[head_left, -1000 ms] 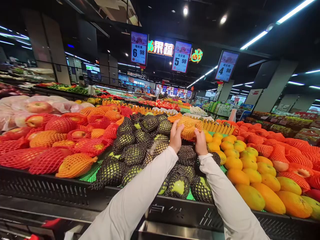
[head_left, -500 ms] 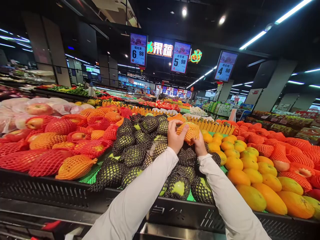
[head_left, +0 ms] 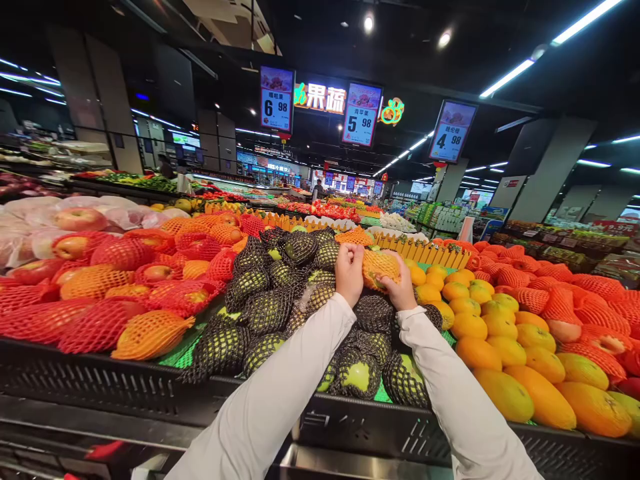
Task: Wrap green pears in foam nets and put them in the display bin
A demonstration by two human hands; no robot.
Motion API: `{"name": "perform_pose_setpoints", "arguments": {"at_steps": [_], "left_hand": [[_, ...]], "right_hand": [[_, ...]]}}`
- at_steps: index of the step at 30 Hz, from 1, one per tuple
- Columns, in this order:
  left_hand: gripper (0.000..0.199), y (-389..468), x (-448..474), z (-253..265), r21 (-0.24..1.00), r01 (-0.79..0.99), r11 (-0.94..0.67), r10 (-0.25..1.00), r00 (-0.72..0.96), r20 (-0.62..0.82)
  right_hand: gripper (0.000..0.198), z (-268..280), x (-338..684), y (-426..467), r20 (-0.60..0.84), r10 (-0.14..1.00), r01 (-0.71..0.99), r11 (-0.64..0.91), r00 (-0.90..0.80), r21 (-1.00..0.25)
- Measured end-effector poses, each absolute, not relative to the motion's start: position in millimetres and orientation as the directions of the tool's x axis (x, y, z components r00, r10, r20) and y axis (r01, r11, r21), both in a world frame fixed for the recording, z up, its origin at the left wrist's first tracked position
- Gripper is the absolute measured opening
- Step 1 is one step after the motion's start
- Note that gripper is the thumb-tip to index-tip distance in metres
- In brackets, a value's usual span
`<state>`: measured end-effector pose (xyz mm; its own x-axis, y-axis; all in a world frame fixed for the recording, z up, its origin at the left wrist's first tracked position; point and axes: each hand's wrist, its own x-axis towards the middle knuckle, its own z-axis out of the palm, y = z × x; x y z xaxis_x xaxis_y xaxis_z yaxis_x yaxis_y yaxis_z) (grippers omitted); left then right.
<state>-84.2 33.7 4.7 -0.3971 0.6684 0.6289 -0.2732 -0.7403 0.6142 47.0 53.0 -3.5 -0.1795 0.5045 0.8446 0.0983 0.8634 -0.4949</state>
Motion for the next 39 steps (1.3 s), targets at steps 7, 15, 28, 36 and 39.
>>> {"name": "perform_pose_setpoints", "arguments": {"at_steps": [7, 15, 28, 36, 39], "left_hand": [[0.051, 18.3, -81.5, 14.1, 0.684, -0.435, -0.586, 0.779, -0.07, 0.623], [0.045, 32.9, -83.2, 7.7, 0.6, -0.45, -0.662, 0.749, -0.406, 0.523], [0.046, 29.5, -83.3, 10.4, 0.667, -0.484, -0.567, 0.824, -0.341, 0.453], [0.023, 45.8, -85.4, -0.8, 0.809, -0.379, -0.45, 0.888, -0.288, 0.36], [0.021, 48.7, -84.3, -2.6, 0.819, -0.265, -0.51, 0.834, -0.386, 0.394]], "right_hand": [[0.045, -3.5, 67.4, 65.5, 0.852, 0.474, 0.293, 0.866, -0.222, -0.406], [0.058, 1.1, 60.1, 51.7, 0.849, 0.377, 0.297, 0.914, -0.37, -0.276], [0.064, 0.9, 46.4, 42.1, 0.838, 0.466, -0.01, 0.872, -0.283, -0.489], [0.063, -1.4, 47.7, 43.4, 0.823, 0.518, 0.046, 0.851, -0.233, -0.523], [0.056, 1.0, 45.5, 37.0, 0.902, 0.422, 0.264, 0.884, -0.091, -0.387]]}}
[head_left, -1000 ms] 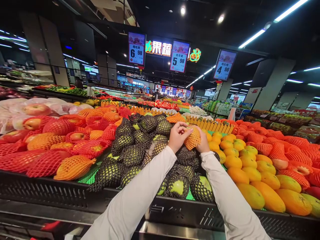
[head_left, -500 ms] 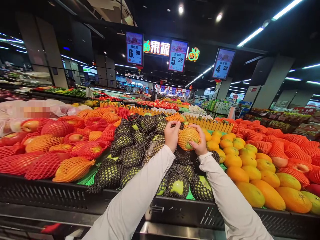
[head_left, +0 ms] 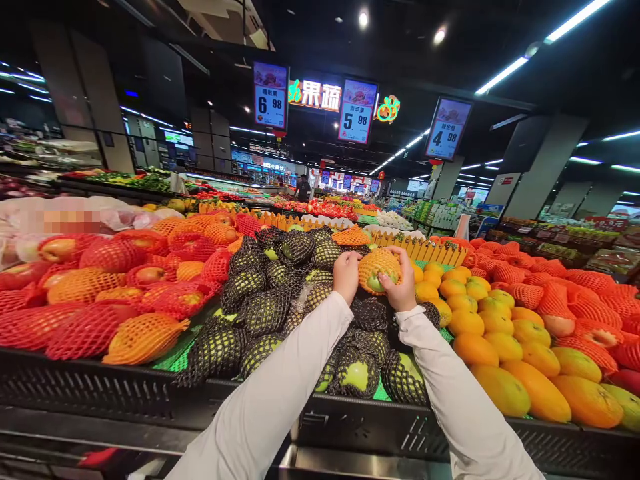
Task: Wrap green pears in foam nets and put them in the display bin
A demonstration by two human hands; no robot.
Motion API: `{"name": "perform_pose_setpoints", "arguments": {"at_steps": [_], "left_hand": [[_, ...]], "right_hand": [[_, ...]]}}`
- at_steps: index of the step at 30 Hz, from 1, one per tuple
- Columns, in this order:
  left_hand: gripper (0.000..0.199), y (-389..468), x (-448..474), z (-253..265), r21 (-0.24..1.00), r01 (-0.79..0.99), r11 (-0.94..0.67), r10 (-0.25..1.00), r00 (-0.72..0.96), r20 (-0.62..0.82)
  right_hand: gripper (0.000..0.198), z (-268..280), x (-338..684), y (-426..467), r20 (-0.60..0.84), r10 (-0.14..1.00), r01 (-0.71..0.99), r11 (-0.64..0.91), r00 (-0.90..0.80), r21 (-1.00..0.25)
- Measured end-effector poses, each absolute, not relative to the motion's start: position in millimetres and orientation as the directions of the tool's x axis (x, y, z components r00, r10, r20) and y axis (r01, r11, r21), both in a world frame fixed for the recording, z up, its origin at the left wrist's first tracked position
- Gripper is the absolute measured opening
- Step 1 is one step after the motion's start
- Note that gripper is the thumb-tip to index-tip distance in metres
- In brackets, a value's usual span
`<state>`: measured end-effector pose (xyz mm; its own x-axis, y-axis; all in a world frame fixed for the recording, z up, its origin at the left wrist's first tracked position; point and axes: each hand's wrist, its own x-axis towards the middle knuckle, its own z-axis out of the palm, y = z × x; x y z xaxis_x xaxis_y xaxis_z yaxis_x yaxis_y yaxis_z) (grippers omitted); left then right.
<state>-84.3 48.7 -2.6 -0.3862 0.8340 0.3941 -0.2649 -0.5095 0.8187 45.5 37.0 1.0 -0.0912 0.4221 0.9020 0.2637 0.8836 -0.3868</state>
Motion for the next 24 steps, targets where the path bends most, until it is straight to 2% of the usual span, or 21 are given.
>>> {"name": "perform_pose_setpoints", "arguments": {"at_steps": [2, 4, 8, 11, 14, 17, 20, 24], "left_hand": [[0.015, 49.8, -82.8, -4.3, 0.819, -0.135, -0.557, 0.778, -0.43, 0.458], [0.012, 51.2, -80.9, -7.8, 0.825, -0.021, -0.565, 0.756, -0.413, 0.507], [0.006, 53.3, -77.1, -18.2, 0.846, 0.163, -0.507, 0.81, -0.245, 0.532], [0.008, 48.5, -75.8, -21.1, 0.791, 0.38, -0.479, 0.827, -0.108, 0.552], [0.015, 36.6, -76.4, -15.7, 0.735, 0.511, -0.447, 0.85, -0.014, 0.526], [0.016, 23.4, -77.6, -7.2, 0.651, 0.583, -0.487, 0.847, 0.134, 0.514], [0.018, 16.3, -78.2, -2.1, 0.57, 0.63, -0.528, 0.835, 0.26, 0.485], [0.021, 16.7, -77.9, -0.7, 0.552, 0.636, -0.539, 0.837, 0.334, 0.433]], "right_hand": [[0.057, 1.5, 43.1, 33.6, 0.913, 0.406, 0.382, 0.839, 0.034, -0.387], [0.06, 1.6, 41.6, 33.7, 0.893, 0.412, 0.443, 0.777, 0.181, -0.448], [0.068, 4.8, 49.8, 47.2, 0.77, 0.416, 0.435, 0.65, 0.483, -0.623], [0.076, 9.8, 70.0, 64.1, 0.667, 0.391, 0.42, 0.55, 0.634, -0.722], [0.077, 12.0, 95.7, 79.6, 0.552, 0.415, 0.367, 0.447, 0.723, -0.816], [0.079, 7.2, 116.6, 91.3, 0.369, 0.519, 0.264, 0.267, 0.771, -0.927], [0.084, -3.4, 127.5, 101.5, 0.207, 0.61, 0.195, 0.088, 0.765, -0.977], [0.091, -15.5, 129.2, 111.3, 0.158, 0.65, 0.179, 0.034, 0.744, -0.983]]}}
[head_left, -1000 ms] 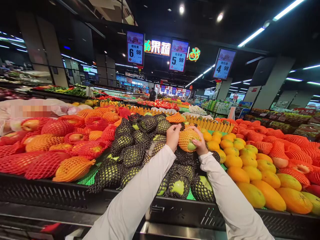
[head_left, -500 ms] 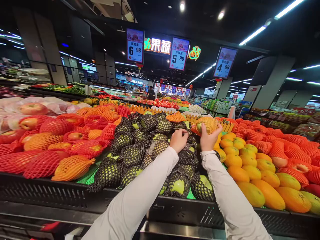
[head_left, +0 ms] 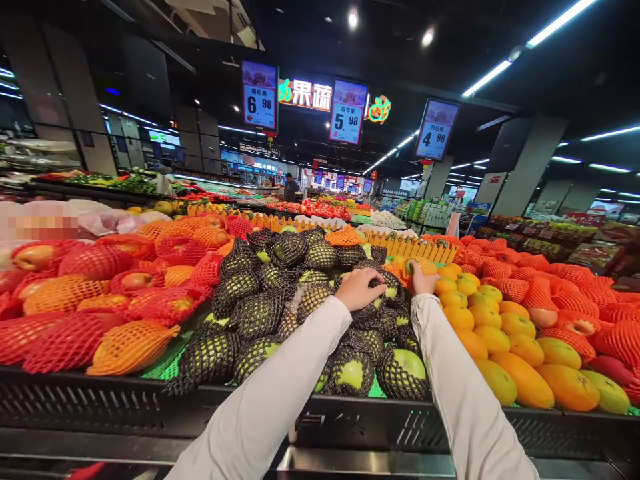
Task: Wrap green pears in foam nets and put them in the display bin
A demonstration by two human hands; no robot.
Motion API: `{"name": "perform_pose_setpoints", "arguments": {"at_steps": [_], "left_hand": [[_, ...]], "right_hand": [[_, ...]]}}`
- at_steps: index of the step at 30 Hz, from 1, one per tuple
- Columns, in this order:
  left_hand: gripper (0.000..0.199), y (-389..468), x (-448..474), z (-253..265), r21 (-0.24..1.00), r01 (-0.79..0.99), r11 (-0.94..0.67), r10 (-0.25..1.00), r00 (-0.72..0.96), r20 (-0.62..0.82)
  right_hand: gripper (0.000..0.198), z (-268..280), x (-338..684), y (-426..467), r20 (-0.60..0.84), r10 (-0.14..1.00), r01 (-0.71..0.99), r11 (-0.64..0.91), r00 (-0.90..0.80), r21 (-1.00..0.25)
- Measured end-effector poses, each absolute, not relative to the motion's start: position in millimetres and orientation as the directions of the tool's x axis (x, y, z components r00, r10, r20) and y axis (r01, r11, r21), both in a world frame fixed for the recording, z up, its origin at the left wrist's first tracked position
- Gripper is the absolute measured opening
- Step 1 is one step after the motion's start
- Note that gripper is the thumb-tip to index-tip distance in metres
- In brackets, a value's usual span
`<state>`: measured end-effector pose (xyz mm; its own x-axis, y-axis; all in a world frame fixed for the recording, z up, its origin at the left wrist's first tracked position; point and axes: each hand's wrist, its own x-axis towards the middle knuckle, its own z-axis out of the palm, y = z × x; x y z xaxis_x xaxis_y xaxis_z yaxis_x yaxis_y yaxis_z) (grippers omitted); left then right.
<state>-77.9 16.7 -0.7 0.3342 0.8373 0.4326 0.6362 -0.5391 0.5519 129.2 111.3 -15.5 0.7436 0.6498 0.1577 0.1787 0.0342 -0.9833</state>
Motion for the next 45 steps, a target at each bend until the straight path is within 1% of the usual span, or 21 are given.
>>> {"name": "perform_pose_setpoints", "arguments": {"at_steps": [3, 5, 9, 11, 13, 14, 16, 18, 19, 22, 24, 27, 31, 35, 38, 40, 41, 42, 43, 44, 45], "left_hand": [[0.021, 17.6, -77.1, 0.1, 0.545, 0.633, -0.55, 0.83, 0.342, 0.44], [0.021, 17.0, -76.7, 0.6, 0.542, 0.639, -0.545, 0.832, 0.337, 0.44], [0.019, 17.6, -76.5, -1.4, 0.538, 0.629, -0.56, 0.822, 0.343, 0.455], [0.021, 20.4, -76.2, -4.2, 0.558, 0.607, -0.566, 0.817, 0.324, 0.477], [0.029, 24.5, -75.8, -7.1, 0.619, 0.545, -0.566, 0.815, 0.256, 0.52], [0.034, 26.6, -75.4, -8.2, 0.661, 0.495, -0.564, 0.815, 0.204, 0.543], [0.044, 29.6, -74.6, -9.1, 0.744, 0.369, -0.557, 0.819, 0.098, 0.565], [0.057, 30.1, -73.8, -8.3, 0.812, 0.215, -0.542, 0.837, 0.049, 0.545], [0.066, 29.3, -73.4, -7.5, 0.831, 0.137, -0.539, 0.842, 0.056, 0.536], [0.086, 24.2, -72.7, -4.8, 0.819, -0.036, -0.572, 0.817, 0.057, 0.573], [0.087, 20.9, -72.4, -3.3, 0.793, -0.051, -0.607, 0.794, 0.01, 0.608], [0.084, 19.5, -71.8, -2.3, 0.783, -0.023, -0.622, 0.783, -0.027, 0.621], [0.079, 23.9, -71.7, -3.3, 0.751, 0.018, -0.66, 0.747, -0.095, 0.658], [0.081, 28.1, -73.4, -4.1, 0.733, 0.082, -0.675, 0.703, -0.23, 0.673], [0.08, 27.7, -74.8, -2.8, 0.744, 0.053, -0.667, 0.697, -0.31, 0.647], [0.073, 26.3, -76.1, -1.3, 0.763, 0.039, -0.646, 0.711, -0.334, 0.619], [0.068, 25.6, -77.2, -0.5, 0.775, 0.057, -0.629, 0.717, -0.342, 0.607], [0.063, 25.2, -78.4, 0.3, 0.789, 0.092, -0.608, 0.722, -0.351, 0.597], [0.059, 25.0, -79.7, 1.0, 0.803, 0.135, -0.58, 0.725, -0.363, 0.585], [0.055, 25.0, -81.0, 1.5, 0.82, 0.177, -0.544, 0.732, -0.378, 0.567], [0.052, 25.2, -82.1, 1.9, 0.838, 0.212, -0.503, 0.743, -0.389, 0.545]], "right_hand": [[0.096, -17.1, 125.2, 111.1, 0.206, 0.636, 0.22, 0.057, 0.744, -0.974], [0.099, -16.0, 121.2, 108.3, 0.304, 0.59, 0.294, 0.115, 0.748, -0.949], [0.097, -13.6, 114.4, 103.6, 0.539, 0.445, 0.449, 0.299, 0.715, -0.842], [0.092, -11.4, 113.6, 103.0, 0.618, 0.367, 0.476, 0.408, 0.695, -0.779], [0.083, -7.5, 114.3, 102.5, 0.668, 0.348, 0.449, 0.53, 0.658, -0.719], [0.078, -5.1, 114.7, 102.0, 0.683, 0.379, 0.403, 0.592, 0.624, -0.698], [0.068, -0.4, 113.7, 99.7, 0.692, 0.51, 0.238, 0.689, 0.511, -0.684], [0.062, 2.4, 108.8, 95.7, 0.688, 0.651, 0.04, 0.716, 0.321, -0.697], [0.06, 2.8, 104.8, 93.1, 0.688, 0.698, -0.027, 0.706, 0.199, -0.708], [0.058, 2.0, 89.9, 83.6, 0.672, 0.728, -0.095, 0.666, -0.135, -0.74], [0.056, 2.4, 82.1, 77.5, 0.658, 0.717, -0.107, 0.654, -0.229, -0.749], [0.055, 6.9, 78.7, 71.1, 0.691, 0.695, -0.093, 0.689, -0.196, -0.719], [0.056, 15.1, 79.8, 66.8, 0.732, 0.667, 0.021, 0.741, -0.14, -0.671], [0.044, 17.6, 77.1, 63.2, 0.76, 0.641, 0.051, 0.767, -0.104, -0.64], [0.038, 17.6, 79.0, 62.7, 0.753, 0.606, 0.015, 0.781, -0.256, -0.624], [0.047, 17.7, 85.1, 65.9, 0.705, 0.607, -0.026, 0.751, -0.367, -0.66], [0.053, 17.5, 89.7, 68.9, 0.678, 0.633, -0.023, 0.725, -0.374, -0.689], [0.057, 16.8, 95.2, 72.9, 0.65, 0.684, 0.014, 0.692, -0.331, -0.721], [0.06, 15.4, 101.5, 77.7, 0.619, 0.749, 0.106, 0.653, -0.236, -0.75], [0.06, 13.0, 108.4, 83.2, 0.591, 0.801, 0.235, 0.596, -0.097, -0.768], [0.058, 9.5, 115.5, 89.2, 0.567, 0.821, 0.367, 0.509, 0.065, -0.779]]}}
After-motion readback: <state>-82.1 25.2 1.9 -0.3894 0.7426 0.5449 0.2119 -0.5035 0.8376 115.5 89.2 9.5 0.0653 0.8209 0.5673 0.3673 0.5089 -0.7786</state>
